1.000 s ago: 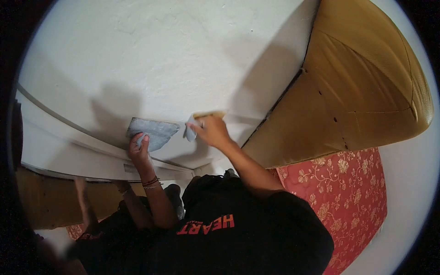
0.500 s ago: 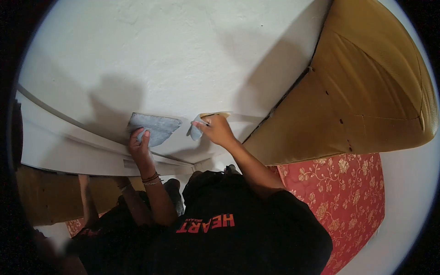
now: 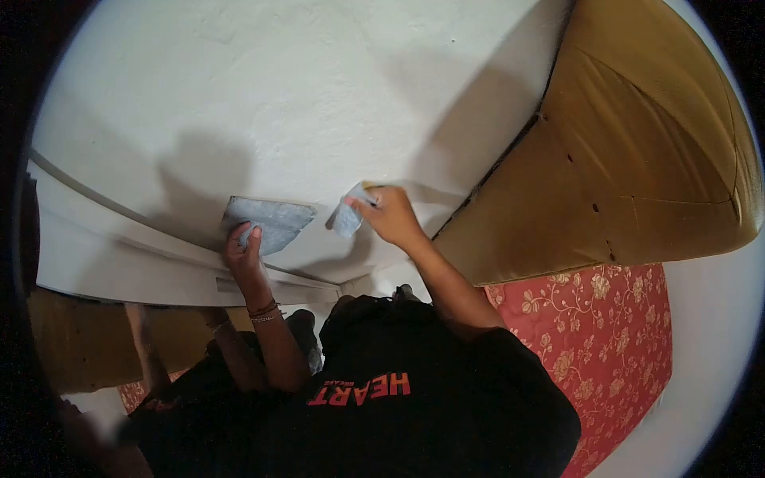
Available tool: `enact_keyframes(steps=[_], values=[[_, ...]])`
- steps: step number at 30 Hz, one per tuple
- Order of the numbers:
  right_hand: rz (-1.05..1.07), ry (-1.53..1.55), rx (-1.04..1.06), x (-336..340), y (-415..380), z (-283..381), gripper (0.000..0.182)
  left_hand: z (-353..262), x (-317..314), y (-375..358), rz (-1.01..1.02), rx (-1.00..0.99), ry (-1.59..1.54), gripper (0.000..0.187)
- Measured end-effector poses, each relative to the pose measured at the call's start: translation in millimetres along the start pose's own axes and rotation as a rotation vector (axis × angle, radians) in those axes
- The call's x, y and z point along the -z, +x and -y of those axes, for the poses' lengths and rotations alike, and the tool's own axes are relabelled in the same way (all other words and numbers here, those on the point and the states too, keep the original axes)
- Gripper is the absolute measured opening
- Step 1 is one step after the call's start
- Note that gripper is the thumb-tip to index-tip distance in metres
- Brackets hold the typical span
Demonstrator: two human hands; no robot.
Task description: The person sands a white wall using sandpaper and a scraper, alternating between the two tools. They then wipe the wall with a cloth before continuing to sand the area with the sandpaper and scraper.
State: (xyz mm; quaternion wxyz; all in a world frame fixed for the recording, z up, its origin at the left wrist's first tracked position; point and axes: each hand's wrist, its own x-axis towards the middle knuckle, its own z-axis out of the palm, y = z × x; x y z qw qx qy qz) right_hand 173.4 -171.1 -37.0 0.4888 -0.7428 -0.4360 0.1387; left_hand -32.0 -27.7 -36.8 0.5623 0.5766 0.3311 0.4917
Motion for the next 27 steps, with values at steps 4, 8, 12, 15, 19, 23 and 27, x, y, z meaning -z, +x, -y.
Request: enact_keyframes(steps=[4,8,12,15,19,23,27], values=[[-0.237,0.284,-0.027,56,13,78,0.022,8,1,1,-0.005,-0.017,-0.054,0.016],[-0.206,0.388,-0.006,33,9,61,0.023,7,2,1,-0.014,-0.022,-0.027,0.017],[0.167,-0.151,0.049,-11,-2,-5,0.024,9,2,-2,-0.006,-0.016,-0.065,0.019],[-0.119,0.052,0.215,11,6,21,0.027,4,1,0,-0.015,-0.021,-0.058,0.019],[-0.304,0.376,0.085,63,20,90,0.029,10,1,0,-0.013,-0.036,-0.023,0.018],[-0.205,0.144,0.181,5,8,23,0.025,12,3,1,0.001,-0.022,-0.095,0.018],[0.12,-0.129,-0.021,-18,-4,-17,0.018,11,3,1,-0.009,0.004,-0.082,0.019]])
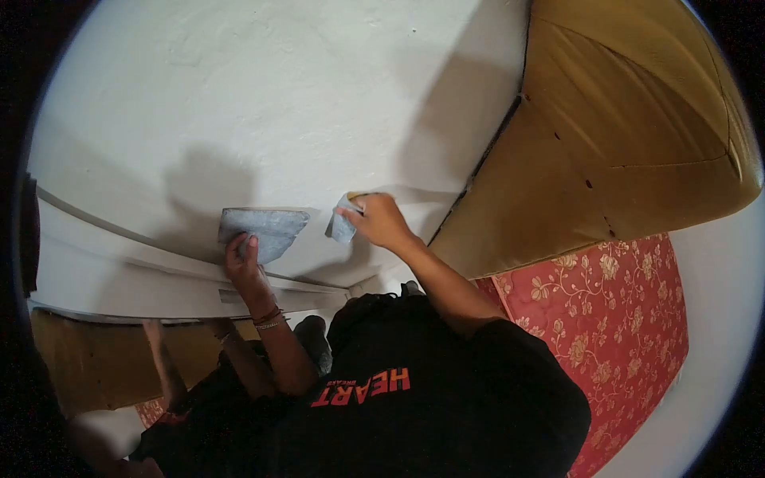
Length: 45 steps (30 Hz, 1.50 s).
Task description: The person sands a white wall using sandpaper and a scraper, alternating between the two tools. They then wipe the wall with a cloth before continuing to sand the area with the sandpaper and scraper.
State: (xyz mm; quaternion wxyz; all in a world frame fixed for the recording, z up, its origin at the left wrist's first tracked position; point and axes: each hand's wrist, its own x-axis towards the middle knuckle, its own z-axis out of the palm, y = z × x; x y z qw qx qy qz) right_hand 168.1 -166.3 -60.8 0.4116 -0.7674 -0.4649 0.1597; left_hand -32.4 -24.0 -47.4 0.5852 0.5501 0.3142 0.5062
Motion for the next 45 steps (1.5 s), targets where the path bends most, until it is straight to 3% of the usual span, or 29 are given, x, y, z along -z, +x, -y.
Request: enact_keyframes(steps=[2,3,7,8,10,11,13,14,16,17,19,20,22,24,25,27,29,30,32,35,37,39,40,42,44,45], values=[[-0.335,0.209,0.207,36,5,39,0.024,4,2,2,0.002,-0.032,-0.002,0.019],[-0.338,0.308,0.075,63,4,68,0.024,3,2,0,0.006,-0.024,0.0,0.019],[-0.411,0.545,0.077,87,11,91,0.025,4,1,0,-0.015,-0.01,-0.017,0.017],[-0.41,0.544,0.085,68,11,73,0.025,5,1,1,-0.018,-0.035,0.001,0.017],[-0.253,0.162,0.27,24,7,30,0.026,2,1,2,-0.021,-0.039,0.008,0.017],[-0.251,0.158,0.268,15,5,22,0.026,2,0,0,-0.021,-0.035,0.021,0.017],[-0.001,-0.082,0.013,10,0,24,0.026,4,1,-2,-0.011,-0.03,0.007,0.016],[-0.001,-0.079,0.016,16,2,24,0.026,3,1,0,0.0,-0.037,-0.007,0.016],[-0.285,0.205,0.048,58,4,68,0.026,-1,-1,0,-0.001,-0.031,0.003,0.016],[-0.283,0.203,0.045,75,6,83,0.026,-2,-2,-1,-0.004,-0.027,0.004,0.015],[-0.37,0.597,0.023,97,11,105,0.025,4,1,0,0.003,-0.019,0.023,0.015],[-0.369,0.597,0.028,91,11,103,0.025,6,3,1,0.012,-0.014,0.047,0.015],[-0.251,0.412,0.026,61,8,81,0.029,1,1,0,0.012,-0.027,0.042,0.015],[-0.192,0.074,0.206,6,7,22,0.032,1,-1,0,0.012,-0.035,0.037,0.016],[-0.192,0.074,0.208,7,6,23,0.032,3,0,1,0.012,-0.038,0.037,0.016],[-0.04,-0.056,0.044,14,2,28,0.035,3,1,1,0.013,-0.041,0.042,0.016],[-0.244,0.077,0.101,47,6,52,0.034,-1,-2,-2,-0.009,-0.031,0.081,0.016],[-0.244,0.074,0.093,68,7,70,0.034,1,-2,-2,-0.005,-0.024,0.08,0.016],[-0.366,0.504,0.014,99,12,99,0.035,4,0,-1,0.02,-0.029,-0.015,0.015],[-0.324,0.48,0.028,86,9,85,0.031,1,0,-1,0.012,-0.05,0.115,0.016],[-0.14,0.159,0.116,41,5,33,0.027,3,-1,1,0.017,-0.071,0.078,0.016],[0.076,-0.115,-0.069,3,-7,-13,0.024,1,0,-3,0.023,-0.083,0.048,0.016],[0.073,-0.113,-0.064,-11,-19,-25,0.024,-6,0,-6,0.094,-0.097,0.204,0.015],[-0.175,0.369,-0.129,-17,-35,-44,0.024,-12,-8,-3,0.16,-0.135,0.359,0.015],[-0.16,0.54,-0.171,3,-48,-39,0.024,-8,-13,-10,0.418,-0.048,0.419,0.016],[-0.139,0.697,-0.205,18,-55,-33,0.024,-6,-17,-13,0.433,-0.046,0.425,0.016]])
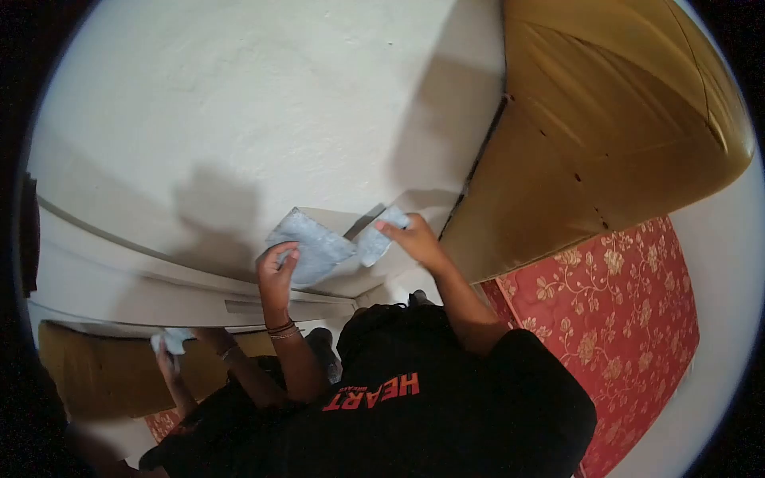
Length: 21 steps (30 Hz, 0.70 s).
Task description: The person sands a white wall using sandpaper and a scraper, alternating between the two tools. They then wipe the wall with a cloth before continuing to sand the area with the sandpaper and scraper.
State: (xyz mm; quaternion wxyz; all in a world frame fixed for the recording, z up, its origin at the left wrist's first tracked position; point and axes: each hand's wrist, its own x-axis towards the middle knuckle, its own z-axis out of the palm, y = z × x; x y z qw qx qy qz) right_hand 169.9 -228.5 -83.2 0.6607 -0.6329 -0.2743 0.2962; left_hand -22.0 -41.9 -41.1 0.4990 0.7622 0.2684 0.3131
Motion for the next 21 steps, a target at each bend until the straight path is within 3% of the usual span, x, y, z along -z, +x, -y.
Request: enact_keyframes(steps=[1,2,3,4,6,7,9,10,11,12,13,15,21], values=[[-0.011,0.006,-0.002,9,-5,11,0.024,0,-5,0,0.127,0.04,-0.014,0.019],[-0.044,0.231,0.021,17,-9,23,0.025,1,-10,0,0.25,0.084,-0.027,0.022],[-0.075,0.457,0.045,21,-14,35,0.028,2,-14,-2,0.255,0.089,-0.023,0.022],[-0.078,0.463,0.042,21,-21,52,0.028,1,-17,-5,0.286,0.118,-0.008,0.026],[0.085,0.731,0.088,22,-31,76,0.033,1,-17,-6,0.323,0.148,0.01,0.031],[0.079,0.736,0.084,22,-31,70,0.033,-1,-15,-8,0.348,0.243,-0.114,0.035],[0.289,0.414,-0.008,18,-28,54,0.036,2,-20,-17,0.372,0.349,-0.24,0.04],[0.352,0.175,-0.136,8,-24,58,0.039,9,-29,-24,0.246,0.387,-0.431,0.043],[0.36,0.175,-0.139,3,-21,50,0.039,12,-32,-27,0.11,0.415,-0.619,0.046],[0.364,0.0,-0.21,-2,-14,35,0.038,12,-27,-29,0.171,0.297,-0.391,0.04],[0.366,-0.175,-0.278,-9,-11,32,0.037,0,-24,-28,0.16,0.296,-0.387,0.04],[0.364,-0.056,-0.201,-9,-17,38,0.041,-24,-25,-24,0.379,0.317,-0.215,0.033],[0.467,0.41,-0.148,2,-22,37,0.047,-23,-20,-24,0.306,0.331,-0.447,0.03]])
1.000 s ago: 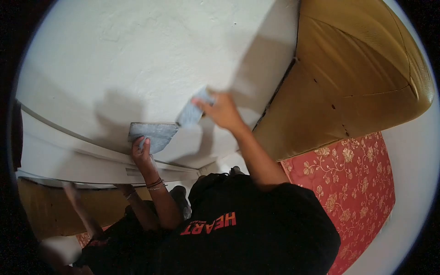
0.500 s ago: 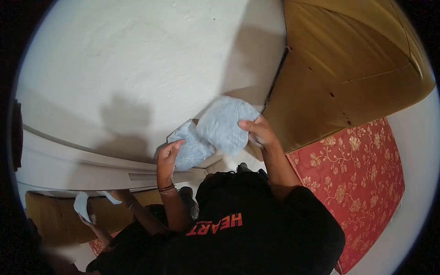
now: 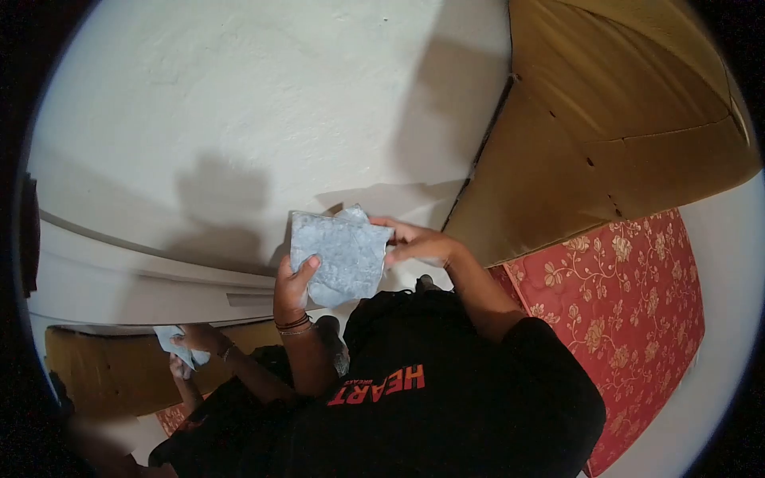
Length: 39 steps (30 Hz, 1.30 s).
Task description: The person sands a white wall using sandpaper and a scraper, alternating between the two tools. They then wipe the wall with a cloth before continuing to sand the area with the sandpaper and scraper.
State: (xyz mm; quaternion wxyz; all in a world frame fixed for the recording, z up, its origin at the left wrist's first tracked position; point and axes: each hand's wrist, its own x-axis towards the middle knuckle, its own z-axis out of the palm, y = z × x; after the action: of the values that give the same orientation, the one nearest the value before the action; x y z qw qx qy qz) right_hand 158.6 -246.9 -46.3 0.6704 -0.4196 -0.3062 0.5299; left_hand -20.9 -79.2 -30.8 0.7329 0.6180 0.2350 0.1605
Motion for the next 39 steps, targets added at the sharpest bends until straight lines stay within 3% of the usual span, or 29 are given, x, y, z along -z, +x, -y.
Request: enact_keyframes(steps=[2,3,4,6,9,12,14,16,17,18,19,21,22,23,24,26,28,29,30,31,32,33,34,36,38,39], values=[[0.212,-0.189,-0.418,9,3,-22,0.064,-1,4,3,0.001,-0.002,0.011,0.031],[0.195,-0.245,-0.466,-1,1,-20,0.066,-2,6,4,0.055,0.036,0.148,0.031],[0.197,-0.238,-0.466,-10,2,-28,0.066,-3,9,4,0.111,0.076,0.284,0.032],[0.089,-0.044,-0.296,-19,4,-42,0.065,-1,10,4,0.096,0.081,0.259,0.033],[0.176,-0.047,-0.329,-8,5,-47,0.056,-2,11,2,0.06,0.093,0.203,0.034],[0.283,0.065,-0.333,6,2,-50,0.051,-13,15,-2,-0.145,0.059,0.294,0.034],[0.308,0.127,-0.349,2,0,-40,0.048,-14,26,-3,-0.246,-0.099,0.297,0.033],[0.038,-0.029,-0.494,-4,1,-33,0.049,-11,42,-8,-0.276,-0.195,0.431,0.033],[0.041,-0.021,-0.502,3,2,-37,0.049,-9,45,-11,-0.52,-0.398,0.13,0.035],[-0.047,-0.403,-0.528,19,4,-44,0.05,-12,45,-15,-0.759,-0.592,-0.178,0.038],[-0.128,-0.787,-0.544,39,3,-56,0.051,-23,44,-15,-0.772,-0.575,-0.171,0.038],[-0.344,-0.84,-0.503,104,-9,-106,0.052,-49,44,-8,-0.85,-0.884,-0.354,0.044],[-0.503,-0.82,-0.49,142,-18,-139,0.052,-36,58,-7,-0.861,-0.885,-0.347,0.044],[-0.759,-0.715,-0.513,174,-21,-170,0.051,-10,79,-1,-0.978,-0.744,0.02,0.046],[-0.746,-0.71,-0.51,176,-13,-177,0.051,-17,76,3,-1.035,-0.584,-0.011,0.048],[-0.651,-1.074,-0.475,173,-7,-194,0.053,-30,69,11,-1.105,-0.258,-0.083,0.052],[-0.512,-1.056,-0.462,165,23,-239,0.052,-45,46,14,-0.939,-0.608,-0.197,0.058],[-0.481,-1.099,-0.227,124,41,-227,0.05,-49,39,14,-0.94,-0.604,-0.193,0.058],[-0.234,-1.097,-0.37,70,66,-179,0.047,-51,37,12,-1.004,-0.528,-0.155,0.054],[-0.174,-1.121,-0.187,68,103,-235,0.049,-53,35,11,-1.062,-0.448,-0.119,0.049],[-0.098,-1.004,-0.099,30,126,-221,0.055,-43,51,8,-1.014,-0.465,-0.125,0.052],[-0.079,-1.109,-0.205,-25,136,-176,0.061,-33,68,6,-0.965,-0.48,-0.13,0.055],[-0.012,-1.02,-0.199,-59,140,-151,0.062,-23,84,3,-0.915,-0.494,-0.137,0.058],[0.056,-0.939,-0.188,-83,149,-145,0.064,-32,80,6,-0.912,-0.507,-0.138,0.058],[-0.01,-0.969,0.127,-79,152,-173,0.058,-29,78,3,-0.928,-0.512,-0.155,0.057],[0.044,-1.036,0.032,-63,148,-186,0.052,-28,76,0,-0.934,-0.508,-0.159,0.057]])
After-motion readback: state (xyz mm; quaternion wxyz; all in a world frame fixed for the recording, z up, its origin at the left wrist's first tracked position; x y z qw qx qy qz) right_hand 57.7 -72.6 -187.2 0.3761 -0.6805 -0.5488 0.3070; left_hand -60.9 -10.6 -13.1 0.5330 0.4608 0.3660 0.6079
